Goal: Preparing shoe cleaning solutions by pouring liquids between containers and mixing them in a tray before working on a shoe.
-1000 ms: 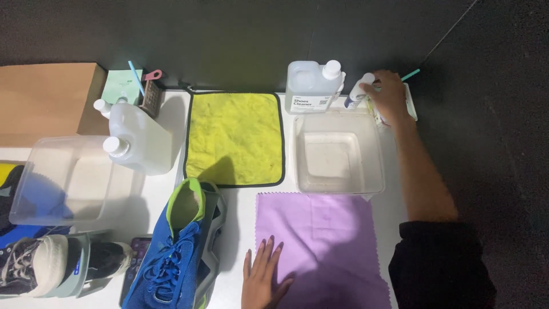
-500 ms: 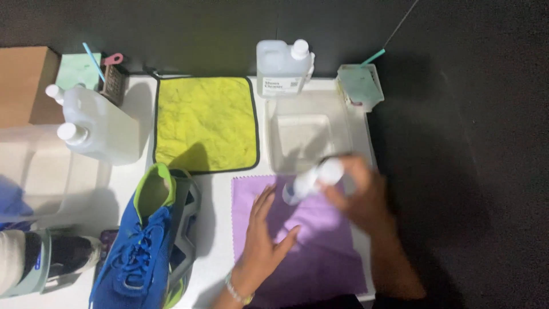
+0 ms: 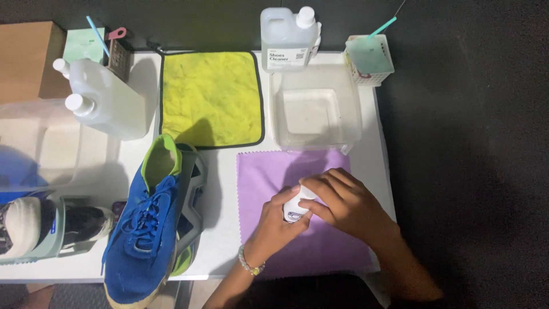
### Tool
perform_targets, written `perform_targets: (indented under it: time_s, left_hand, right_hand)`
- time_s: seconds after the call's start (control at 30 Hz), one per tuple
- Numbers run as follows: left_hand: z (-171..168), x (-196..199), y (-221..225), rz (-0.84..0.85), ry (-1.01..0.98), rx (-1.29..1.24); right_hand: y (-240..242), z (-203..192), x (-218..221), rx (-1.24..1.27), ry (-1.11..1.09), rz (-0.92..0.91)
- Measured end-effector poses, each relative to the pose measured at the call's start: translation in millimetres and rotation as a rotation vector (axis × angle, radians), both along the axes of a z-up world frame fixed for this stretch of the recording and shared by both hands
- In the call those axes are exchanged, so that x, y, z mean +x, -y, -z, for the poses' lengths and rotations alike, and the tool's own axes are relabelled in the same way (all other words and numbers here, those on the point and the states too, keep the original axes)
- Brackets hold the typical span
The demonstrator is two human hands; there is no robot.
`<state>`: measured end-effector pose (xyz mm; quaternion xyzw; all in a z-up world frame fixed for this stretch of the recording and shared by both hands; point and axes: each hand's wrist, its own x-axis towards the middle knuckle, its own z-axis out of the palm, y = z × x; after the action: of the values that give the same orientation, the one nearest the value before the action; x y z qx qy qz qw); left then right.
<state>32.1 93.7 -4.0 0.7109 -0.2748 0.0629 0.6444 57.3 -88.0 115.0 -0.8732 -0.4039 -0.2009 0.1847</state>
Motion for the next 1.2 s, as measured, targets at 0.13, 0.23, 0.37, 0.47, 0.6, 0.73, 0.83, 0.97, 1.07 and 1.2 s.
perform_targets:
  time_s: [0.13, 0.23, 0.37, 0.47, 0.6, 0.73, 0.83, 0.97, 1.07, 1.2]
  left_hand:
    - [0.1, 2.9, 0.0, 0.017, 0.168, -0.063]
    - [4.3, 2.2, 6.5, -0.084, 0.103, -0.113]
    - [22.7, -0.9, 7.1, -0.096, 0.184, -0.056]
    - [24.1, -6.0, 7.6, -0.101, 0.232, 0.005]
    - [16.0, -7.8, 8.8, -0.119, 0.358, 0.041]
    - [6.4, -11.8, 20.1, -0.067, 0.364, -0.033]
    - [36.6, -17.6, 25.0, -0.115, 0.142, -0.130]
    - [33.8, -15.4, 13.4, -0.156, 0.243, 0.065]
    - [20.6, -13.6, 15.6, -0.132, 0.298, 0.265]
    - [-9.0, -9.7, 24.4, -0.012, 0.166, 0.166]
  right_hand:
    - [0.4, 19.4, -10.5, -0.154, 0.144, -0.020]
    - [-8.2, 28.3, -14.7, -0.031, 0.289, -0.021]
    - [-1.6, 72.4, -22.2, 0.055, 0.290, 0.088]
    - [-1.5, 63.9, -26.7, 0.241, 0.119, 0.190]
    - [10.7, 38.7, -36.0, 0.490, -0.515, 0.367]
    - [-0.2, 22.7, -31.6, 0.756, -0.890, 0.338]
    - [1.8, 66.3, -41.4, 0.940, -0.993, 0.243]
    - [-12.6, 71.5, -55.3, 0.844, -1.014, 0.147]
    - [-15.6, 72.7, -62.2, 0.610, -0.883, 0.317]
    - [-13.3, 103.6, -70.2, 1.042, -0.815, 0.230]
